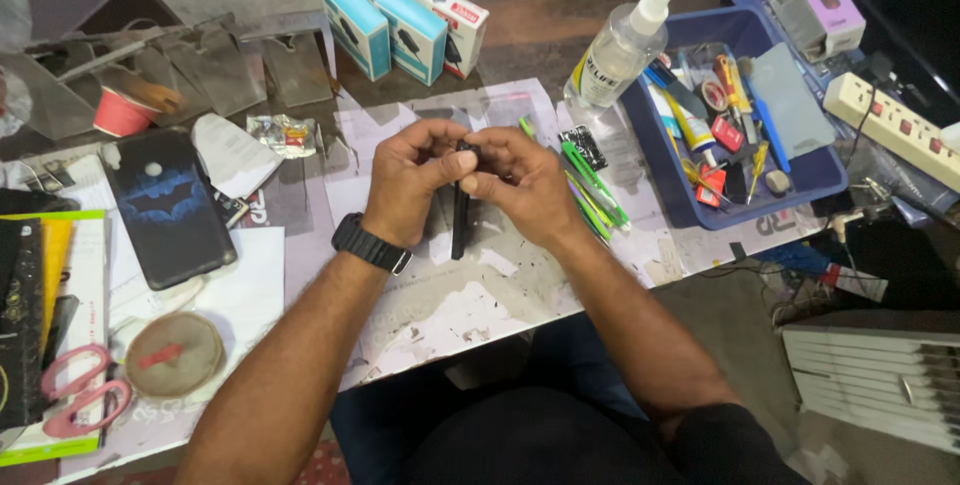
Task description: The person disassembles a small electronic device, removes the battery and circuit board, and uses a green toothbrush to clean the internal components. The person then places the cleaned parts on the workbench.
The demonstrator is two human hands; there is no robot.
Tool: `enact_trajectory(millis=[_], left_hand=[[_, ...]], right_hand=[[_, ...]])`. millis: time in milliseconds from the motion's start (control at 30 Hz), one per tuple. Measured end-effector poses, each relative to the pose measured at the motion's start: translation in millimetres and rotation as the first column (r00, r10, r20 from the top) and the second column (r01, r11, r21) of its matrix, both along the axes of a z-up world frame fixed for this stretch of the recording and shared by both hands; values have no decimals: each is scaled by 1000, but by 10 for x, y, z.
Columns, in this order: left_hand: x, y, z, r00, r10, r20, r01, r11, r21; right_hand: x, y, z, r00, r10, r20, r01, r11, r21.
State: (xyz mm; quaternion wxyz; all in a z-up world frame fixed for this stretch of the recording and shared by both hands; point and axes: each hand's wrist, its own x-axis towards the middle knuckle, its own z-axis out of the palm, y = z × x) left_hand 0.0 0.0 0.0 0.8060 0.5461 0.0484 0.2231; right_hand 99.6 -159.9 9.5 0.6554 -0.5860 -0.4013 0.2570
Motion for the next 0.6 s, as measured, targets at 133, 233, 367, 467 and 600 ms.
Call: enact_trajectory(millis=[133,233,367,467,600], left_hand=[[-23,-3,14,1000,16,-14,-15,998,57],[-27,-6,44,999,24,-21,-22,997,73],[-36,-10,51,1000,20,-23,-18,996,85],[-34,-6,34,1000,15,-21,-13,995,94],[-16,-13,20,1000,15,-26,-13,999,47]], right_hand=[[7,12,43,993,28,-113,-27,1000,12],[1,11,79,995,12,-98,-13,1000,-9],[-19,11,83,992,11,-124,-9,1000,11],[-23,3,63,995,-21,-101,20,1000,-8],[-33,22,37,996,-34,-80,35,999,13]])
